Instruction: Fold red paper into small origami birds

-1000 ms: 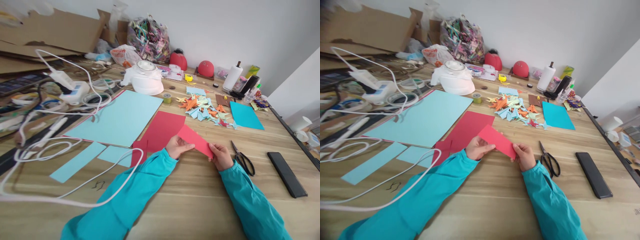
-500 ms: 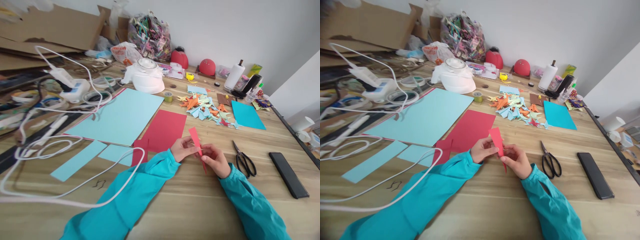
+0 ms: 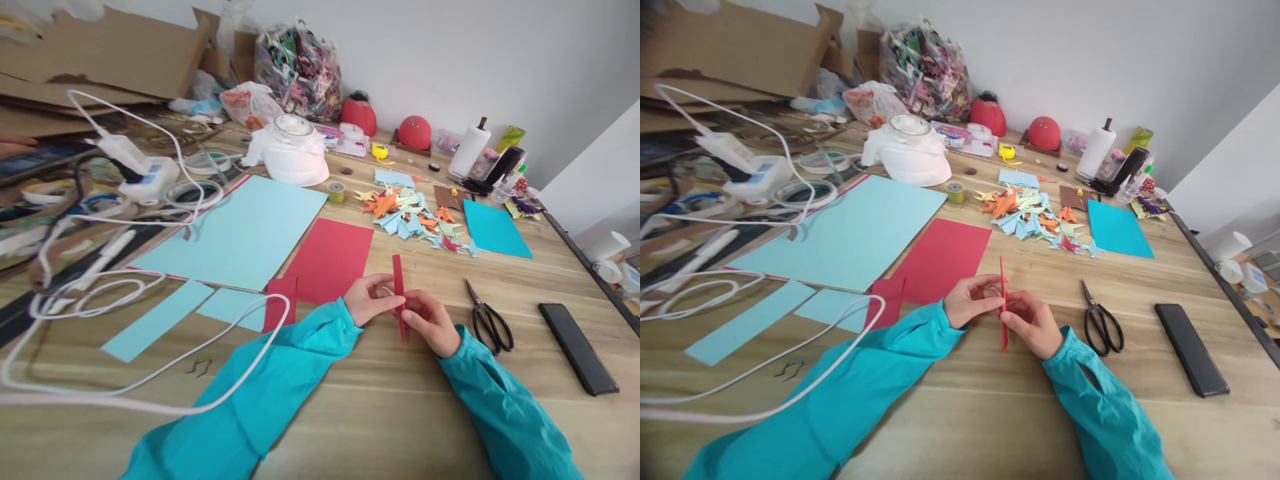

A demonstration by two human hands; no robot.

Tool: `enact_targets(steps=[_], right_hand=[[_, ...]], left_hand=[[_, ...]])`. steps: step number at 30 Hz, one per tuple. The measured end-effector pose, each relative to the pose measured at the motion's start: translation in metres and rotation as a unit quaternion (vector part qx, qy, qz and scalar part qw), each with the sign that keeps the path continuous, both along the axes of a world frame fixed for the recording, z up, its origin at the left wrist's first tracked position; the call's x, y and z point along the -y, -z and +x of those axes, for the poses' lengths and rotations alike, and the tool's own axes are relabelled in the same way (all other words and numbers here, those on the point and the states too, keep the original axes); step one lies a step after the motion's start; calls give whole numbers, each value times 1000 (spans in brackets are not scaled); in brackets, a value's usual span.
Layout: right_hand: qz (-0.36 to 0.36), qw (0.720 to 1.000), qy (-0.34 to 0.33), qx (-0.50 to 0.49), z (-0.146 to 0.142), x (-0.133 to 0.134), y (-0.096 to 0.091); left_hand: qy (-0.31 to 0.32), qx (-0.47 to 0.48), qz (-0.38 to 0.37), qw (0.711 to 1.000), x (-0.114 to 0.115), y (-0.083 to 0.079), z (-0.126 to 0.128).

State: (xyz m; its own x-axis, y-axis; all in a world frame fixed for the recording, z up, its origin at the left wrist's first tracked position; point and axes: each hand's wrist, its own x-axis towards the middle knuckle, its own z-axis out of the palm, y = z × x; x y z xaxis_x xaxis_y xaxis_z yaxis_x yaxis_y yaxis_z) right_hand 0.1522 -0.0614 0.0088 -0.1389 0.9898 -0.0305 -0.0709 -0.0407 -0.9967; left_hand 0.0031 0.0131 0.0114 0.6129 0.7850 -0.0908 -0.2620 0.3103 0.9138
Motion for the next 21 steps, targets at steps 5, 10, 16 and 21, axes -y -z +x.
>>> enact_targets(steps=[5, 10, 16, 21], right_hand=[[27, 999, -4, 26, -1, 0, -3], [73, 994, -11, 74, -2, -1, -7], [75, 991, -9, 107, -1, -1, -8], [69, 991, -9, 116, 0, -1, -7]], left_hand=[[-2, -9, 5, 1000, 0, 2, 1], [-2, -10, 4, 1000, 0, 2, 1], [16, -6, -3, 1000, 0, 2, 1], [7, -24, -18, 1000, 2, 0, -1]])
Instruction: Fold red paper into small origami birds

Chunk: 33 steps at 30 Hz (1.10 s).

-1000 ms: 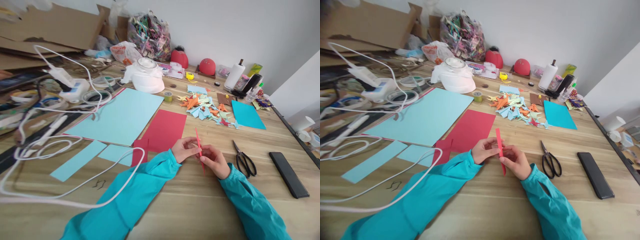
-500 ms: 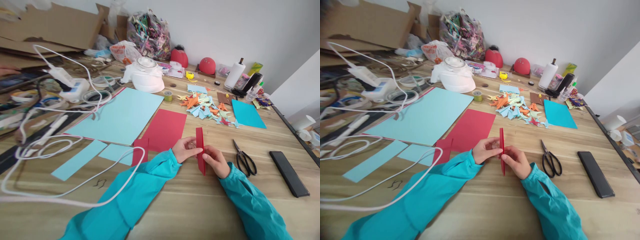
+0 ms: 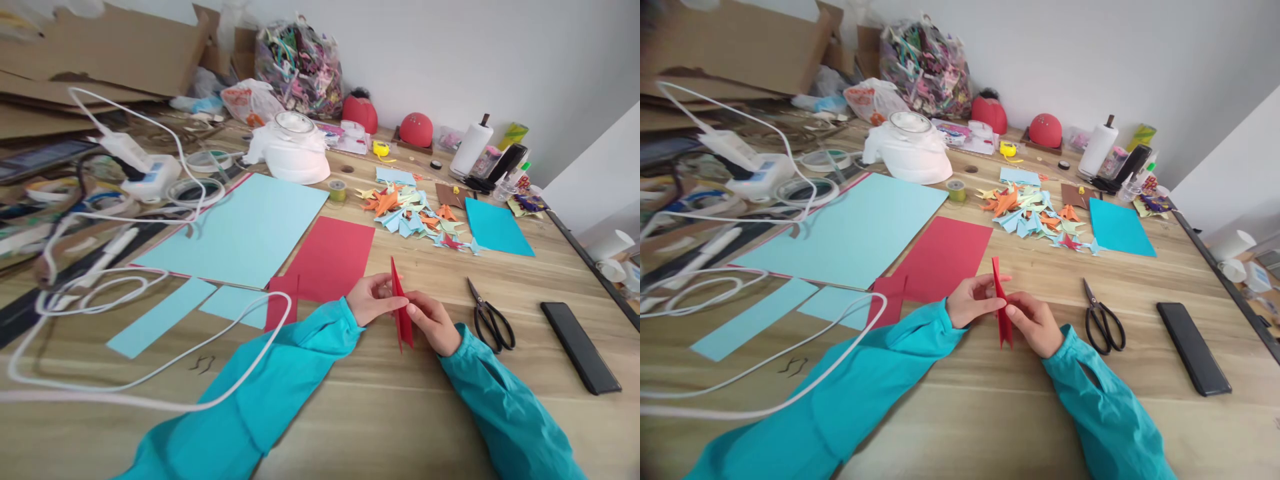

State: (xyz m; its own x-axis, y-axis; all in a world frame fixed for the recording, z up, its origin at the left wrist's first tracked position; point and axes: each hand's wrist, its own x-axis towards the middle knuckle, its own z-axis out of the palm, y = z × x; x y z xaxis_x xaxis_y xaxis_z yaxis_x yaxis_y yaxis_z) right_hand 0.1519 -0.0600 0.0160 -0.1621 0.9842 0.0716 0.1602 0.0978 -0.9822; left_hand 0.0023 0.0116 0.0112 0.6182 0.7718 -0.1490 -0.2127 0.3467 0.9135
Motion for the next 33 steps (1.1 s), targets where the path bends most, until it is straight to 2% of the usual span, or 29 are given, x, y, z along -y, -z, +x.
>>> enact_targets(steps=[5, 9, 13, 17, 24, 33], right_hand=[[-27, 996, 88, 0, 0, 1, 4], [-36, 989, 137, -52, 0, 0, 9], [-27, 981, 164, -97, 0, -2, 10], [-28, 974, 200, -100, 3, -4, 10], [-39, 970, 222, -86, 5, -6, 9], [-89, 961, 225, -137, 7, -8, 7]], left_hand=[[6, 36, 15, 999, -2, 3, -3], [-1, 98, -18, 995, -6, 10, -3], [-16, 79, -13, 997, -6, 12, -2], [-17, 30, 9, 999, -5, 11, -2], [-95, 12, -36, 995, -4, 4, 0], [-98, -3, -91, 991, -10, 3, -2]])
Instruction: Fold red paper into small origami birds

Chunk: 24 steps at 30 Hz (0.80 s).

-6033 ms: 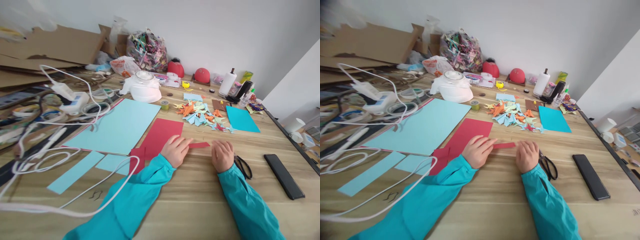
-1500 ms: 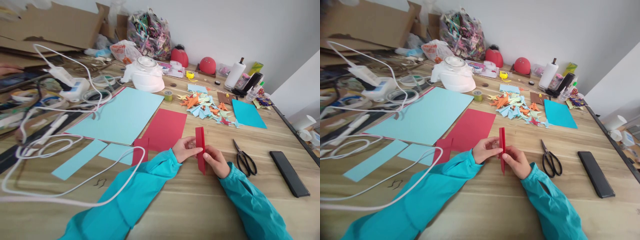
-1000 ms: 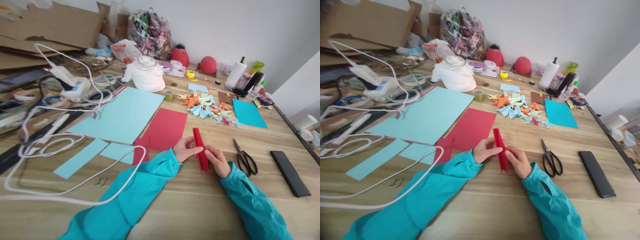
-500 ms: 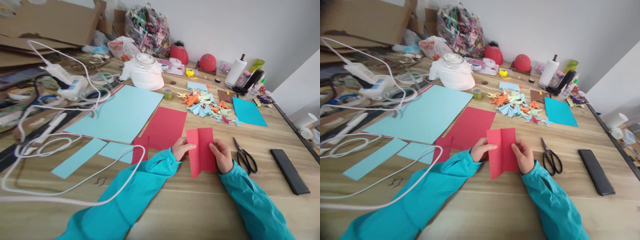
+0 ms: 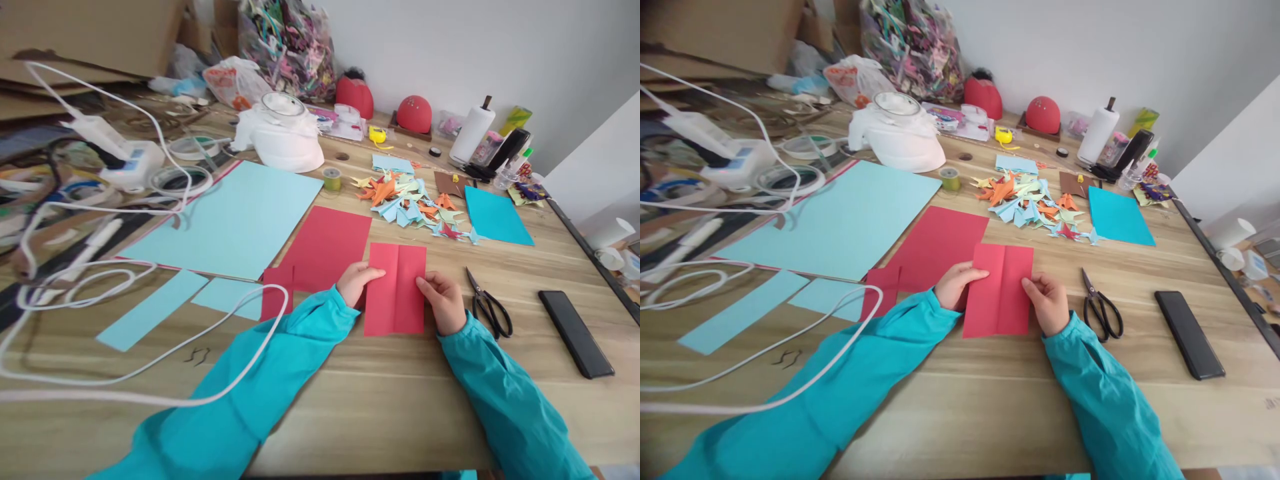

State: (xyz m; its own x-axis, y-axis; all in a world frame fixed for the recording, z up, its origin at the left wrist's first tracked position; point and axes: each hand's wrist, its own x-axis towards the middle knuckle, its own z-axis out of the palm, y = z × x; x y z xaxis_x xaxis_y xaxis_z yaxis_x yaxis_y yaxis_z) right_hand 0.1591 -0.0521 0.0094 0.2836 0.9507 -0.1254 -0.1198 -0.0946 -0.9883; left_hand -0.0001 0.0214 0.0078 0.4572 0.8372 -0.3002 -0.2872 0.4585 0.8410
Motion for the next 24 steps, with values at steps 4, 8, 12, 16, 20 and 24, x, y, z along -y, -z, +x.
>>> enact_targets(steps=[4, 8, 12, 16, 20, 24], right_hand=[[-6, 1000, 6, 4, 0, -1, 0], [-2, 1000, 10, 7, 1, -1, 2], [-4, 1000, 6, 16, 1, -1, 1], [-5, 1000, 12, 21, 1, -1, 1], [-4, 1000, 15, 5, 1, -1, 2], [-9, 1000, 13, -15, 1, -1, 2]], left_hand=[[-3, 17, -9, 1000, -1, 0, 1], [-9, 16, -10, 1000, -1, 0, 1], [-13, 19, -13, 1000, -1, 2, 2], [-23, 32, -25, 999, -1, 3, 4], [-27, 42, -27, 998, -1, 3, 5], [-23, 38, -15, 999, -1, 3, 4]])
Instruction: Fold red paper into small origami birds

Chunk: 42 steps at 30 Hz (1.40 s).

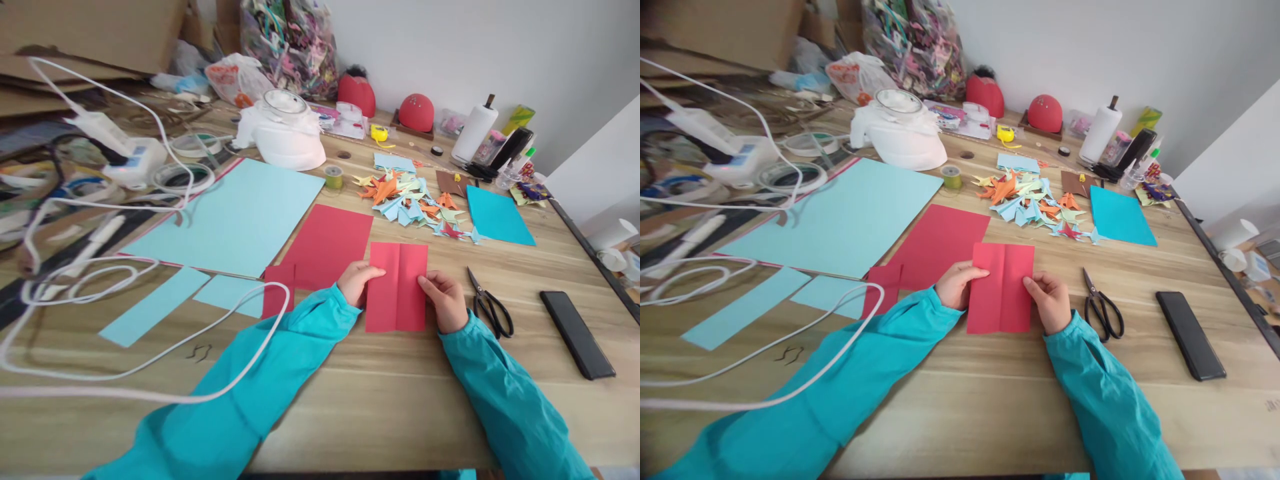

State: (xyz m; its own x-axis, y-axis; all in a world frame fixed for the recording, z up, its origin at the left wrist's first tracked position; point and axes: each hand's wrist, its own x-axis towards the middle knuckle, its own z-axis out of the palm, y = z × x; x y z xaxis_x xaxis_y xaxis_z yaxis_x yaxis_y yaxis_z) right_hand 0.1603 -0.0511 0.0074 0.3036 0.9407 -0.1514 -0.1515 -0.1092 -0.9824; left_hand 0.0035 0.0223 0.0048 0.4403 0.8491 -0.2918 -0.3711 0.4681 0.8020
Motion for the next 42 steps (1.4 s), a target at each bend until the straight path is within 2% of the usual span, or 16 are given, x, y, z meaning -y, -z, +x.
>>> enact_targets(steps=[3, 6, 8, 10, 12, 14, 17, 19, 23, 28, 32, 37, 42], right_hand=[[6, 1000, 6, -3, 0, 0, -1], [26, 999, 16, 20, 3, -1, 1], [29, 997, 23, 65, 6, -1, 3], [24, 986, 28, 161, 10, -1, 5], [14, 955, 30, 293, 12, 0, 7], [1, 912, 25, 410, 13, 0, 9], [-10, 867, 11, 497, 13, 1, 9], [-10, 854, 8, 520, 12, 1, 9], [-6, 840, 14, 543, 12, 0, 9], [2, 839, 18, 544, 13, 0, 10], [2, 841, 27, 540, 12, 0, 10], [19, 825, 28, 565, 11, 1, 11], [38, 812, 20, 582, 11, 2, 12]], left_hand=[[27, -50, 30, 998, 3, -1, -2], [81, -110, 96, 986, 9, -1, -2], [100, -138, 174, 970, 12, 0, -2], [70, -195, 271, 940, 13, 3, -2], [8, -278, 377, 883, 11, 7, -3], [-33, -342, 490, 801, 8, 12, -5], [-21, -374, 627, 683, 5, 16, -8], [6, -390, 672, 630, 3, 18, -8], [51, -432, 709, 555, -1, 21, -9], [65, -464, 724, 506, -5, 23, -8], [69, -494, 737, 455, -13, 18, -4], [122, -486, 756, 421, -26, 15, -1], [125, -482, 770, 399, -31, 19, -2]])
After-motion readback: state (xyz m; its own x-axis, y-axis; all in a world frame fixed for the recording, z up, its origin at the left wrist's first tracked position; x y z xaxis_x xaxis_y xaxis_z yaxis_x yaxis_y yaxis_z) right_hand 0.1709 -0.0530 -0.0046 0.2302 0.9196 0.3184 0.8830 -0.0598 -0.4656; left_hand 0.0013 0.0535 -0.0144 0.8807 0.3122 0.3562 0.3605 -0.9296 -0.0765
